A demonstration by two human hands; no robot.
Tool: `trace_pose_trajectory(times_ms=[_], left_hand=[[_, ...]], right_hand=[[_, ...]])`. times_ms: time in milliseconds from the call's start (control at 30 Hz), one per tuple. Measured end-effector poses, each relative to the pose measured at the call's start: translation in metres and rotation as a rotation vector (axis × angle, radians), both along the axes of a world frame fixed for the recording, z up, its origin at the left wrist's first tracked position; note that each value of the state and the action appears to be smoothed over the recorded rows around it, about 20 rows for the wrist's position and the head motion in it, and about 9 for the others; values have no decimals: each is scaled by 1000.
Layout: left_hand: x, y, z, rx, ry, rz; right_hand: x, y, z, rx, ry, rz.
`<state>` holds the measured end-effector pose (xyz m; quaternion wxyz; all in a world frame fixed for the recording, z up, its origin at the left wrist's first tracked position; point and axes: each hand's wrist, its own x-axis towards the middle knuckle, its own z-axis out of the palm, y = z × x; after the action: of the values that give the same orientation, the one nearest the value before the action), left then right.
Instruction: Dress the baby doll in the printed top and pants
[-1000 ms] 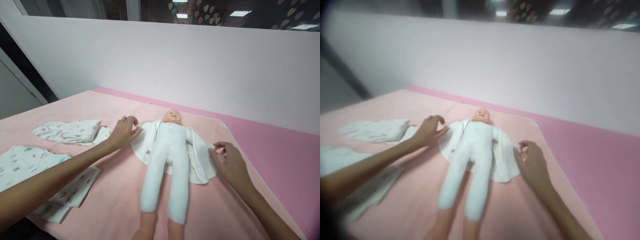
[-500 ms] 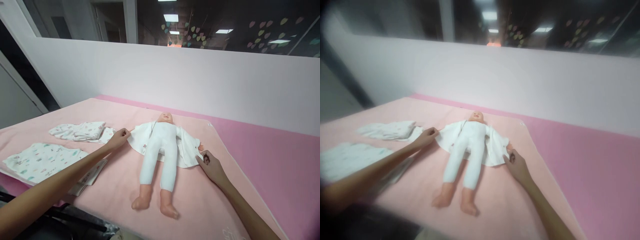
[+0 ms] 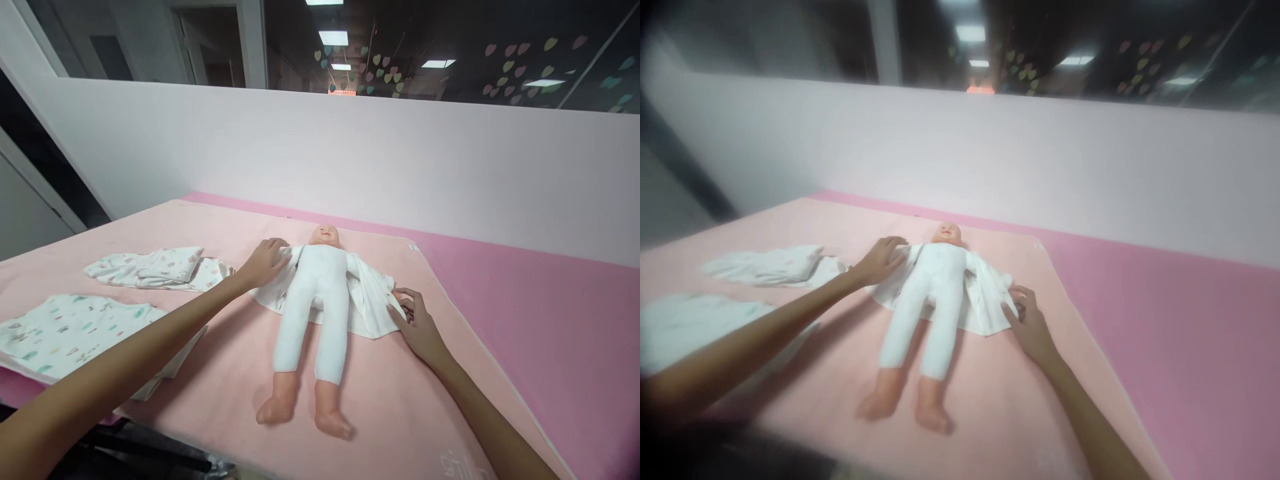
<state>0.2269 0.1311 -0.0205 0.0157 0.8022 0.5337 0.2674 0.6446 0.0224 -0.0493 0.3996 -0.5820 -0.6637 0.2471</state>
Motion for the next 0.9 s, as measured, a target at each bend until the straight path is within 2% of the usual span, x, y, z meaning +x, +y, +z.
trace_pose_trajectory(times_ms=[67, 200, 267, 367, 433, 533, 600, 633, 700, 767, 833, 900], left_hand=[[18, 15, 2, -78, 22, -42], [33, 33, -4, -238, 48, -14], [35, 35, -7, -215, 48, 54], [46, 31, -1, -19, -20, 136], [64, 26, 12, 135, -83, 49], [109, 25, 35, 210, -60, -321], [145, 32, 46, 120, 60, -549], [162, 38, 49, 51, 131, -600], [192, 55, 49, -130, 276, -602], [213, 73, 47, -340, 386, -545], [224, 87, 45, -491, 413, -519], [228, 97, 45, -556, 371, -541]], right_hand=[[1, -1, 2, 52, -31, -26], [9, -2, 8, 283, -189, -54], [11, -3, 9, 340, -286, 10], [12, -4, 6, 294, -376, 91], [12, -2, 1, 242, -384, 72], [14, 2, -7, 206, -367, 33], [16, 4, -11, 180, -361, 13], [16, 4, -13, 159, -358, -7], [18, 4, -14, 122, -349, -59], [18, 4, -14, 109, -336, -97], [17, 3, -12, 124, -325, -108], [14, 0, -8, 153, -325, -94]])
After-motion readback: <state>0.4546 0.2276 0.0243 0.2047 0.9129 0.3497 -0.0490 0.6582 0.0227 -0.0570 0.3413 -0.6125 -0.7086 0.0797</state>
